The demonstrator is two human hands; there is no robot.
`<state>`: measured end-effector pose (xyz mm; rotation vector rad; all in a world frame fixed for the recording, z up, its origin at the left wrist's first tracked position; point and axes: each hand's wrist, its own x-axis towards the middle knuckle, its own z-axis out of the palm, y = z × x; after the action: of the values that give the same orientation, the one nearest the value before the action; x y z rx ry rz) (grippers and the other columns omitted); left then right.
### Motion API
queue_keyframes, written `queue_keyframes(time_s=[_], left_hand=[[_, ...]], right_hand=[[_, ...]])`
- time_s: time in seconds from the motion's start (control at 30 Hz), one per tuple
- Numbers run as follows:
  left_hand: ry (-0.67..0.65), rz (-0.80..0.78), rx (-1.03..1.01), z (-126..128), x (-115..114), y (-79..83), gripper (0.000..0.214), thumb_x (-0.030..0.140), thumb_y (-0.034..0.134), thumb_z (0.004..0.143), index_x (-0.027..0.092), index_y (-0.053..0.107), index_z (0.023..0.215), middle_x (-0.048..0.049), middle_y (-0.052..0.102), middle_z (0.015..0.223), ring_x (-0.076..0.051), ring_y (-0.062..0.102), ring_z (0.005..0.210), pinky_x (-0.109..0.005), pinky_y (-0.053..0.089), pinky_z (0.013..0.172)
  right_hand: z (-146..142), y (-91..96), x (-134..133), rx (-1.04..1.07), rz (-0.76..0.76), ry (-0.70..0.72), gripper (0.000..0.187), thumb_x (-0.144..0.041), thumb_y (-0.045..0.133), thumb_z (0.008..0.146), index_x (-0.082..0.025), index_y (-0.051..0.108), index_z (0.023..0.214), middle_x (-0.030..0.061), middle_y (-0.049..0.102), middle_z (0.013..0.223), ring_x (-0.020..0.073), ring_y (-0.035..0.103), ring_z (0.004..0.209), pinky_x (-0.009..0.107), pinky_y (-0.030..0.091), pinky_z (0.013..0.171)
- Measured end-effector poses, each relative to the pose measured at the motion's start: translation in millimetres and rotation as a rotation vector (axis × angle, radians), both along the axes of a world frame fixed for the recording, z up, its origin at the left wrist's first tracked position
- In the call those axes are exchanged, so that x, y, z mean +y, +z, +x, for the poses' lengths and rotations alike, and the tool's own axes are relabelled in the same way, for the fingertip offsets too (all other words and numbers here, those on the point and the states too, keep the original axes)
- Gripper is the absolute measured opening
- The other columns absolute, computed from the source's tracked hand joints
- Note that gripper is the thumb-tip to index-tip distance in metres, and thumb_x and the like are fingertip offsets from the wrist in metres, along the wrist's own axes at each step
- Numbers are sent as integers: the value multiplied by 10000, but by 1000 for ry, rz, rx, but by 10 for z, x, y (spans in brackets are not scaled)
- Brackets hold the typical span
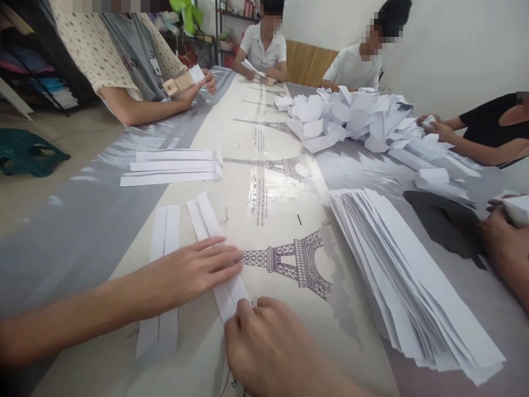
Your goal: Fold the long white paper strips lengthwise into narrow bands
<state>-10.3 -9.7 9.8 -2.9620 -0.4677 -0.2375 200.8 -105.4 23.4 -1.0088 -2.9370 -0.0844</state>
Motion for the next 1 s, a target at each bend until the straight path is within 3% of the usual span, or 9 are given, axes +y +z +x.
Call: queue_keyframes(time_s=[0.13,0.23,0.3,0.4,0.5,0.6,0.73,0.87,1.0], left_hand=[[-92,-172,-45,-45,17,89,281,-7,526,940,184,612,1127,-73,686,1123,-222,623,1089,-362,481,973],[-41,-225,-80,-99,32,94,232,-18,540,918,179,602,1024,-75,647,1068,-224,594,1010,-335,496,847],[-13,-211,-82,-110,35,97,193,-21,546,908,167,588,921,-75,616,1021,-219,567,945,-322,489,779],[-50,-105,-120,-82,19,151,192,-33,535,904,145,592,857,-70,584,942,-207,529,861,-328,479,750],[-115,106,-253,-33,-46,220,201,-24,525,920,123,633,838,-68,580,852,-196,527,785,-332,471,717],[-186,274,-363,2,-151,184,227,29,552,918,136,651,743,-43,556,719,-175,510,653,-315,456,622],[-254,297,-338,32,-255,-22,241,64,546,900,151,647,698,-40,565,676,-151,495,556,-291,431,534],[-186,202,-283,54,-266,-137,170,93,574,943,132,646,794,-40,599,737,-142,510,571,-284,445,550],[-107,24,-169,-38,-125,-68,244,237,509,1034,135,640,856,-36,602,747,-178,547,620,-324,484,570]], right_hand=[[53,-75,226,111,-217,-246,321,-111,537,907,-202,441,614,-34,477,517,102,299,428,317,161,457],[115,-97,397,171,-373,-373,359,-209,481,979,-198,420,626,-52,421,491,87,296,439,280,196,467],[146,-95,465,231,-441,-405,303,-253,505,990,-196,496,692,-55,487,518,87,356,458,265,242,483],[168,-71,523,424,-555,-425,184,-338,559,1001,-202,614,890,-55,587,587,99,467,509,255,328,514],[172,-41,585,668,-651,-423,241,-390,508,1035,-213,663,980,-2,686,773,131,594,664,267,439,603],[167,-38,650,769,-689,-469,230,-369,513,1027,-218,677,1084,48,723,978,171,645,837,305,495,719],[133,-67,648,771,-834,-482,240,-376,592,980,-217,661,1147,5,672,821,157,588,714,295,464,642],[101,-105,595,712,-816,-503,160,-324,646,936,-232,661,1066,-49,556,702,131,477,613,272,382,563],[77,-132,565,570,-637,-551,90,-255,637,928,-232,636,1014,-55,551,679,140,496,615,275,361,565]])
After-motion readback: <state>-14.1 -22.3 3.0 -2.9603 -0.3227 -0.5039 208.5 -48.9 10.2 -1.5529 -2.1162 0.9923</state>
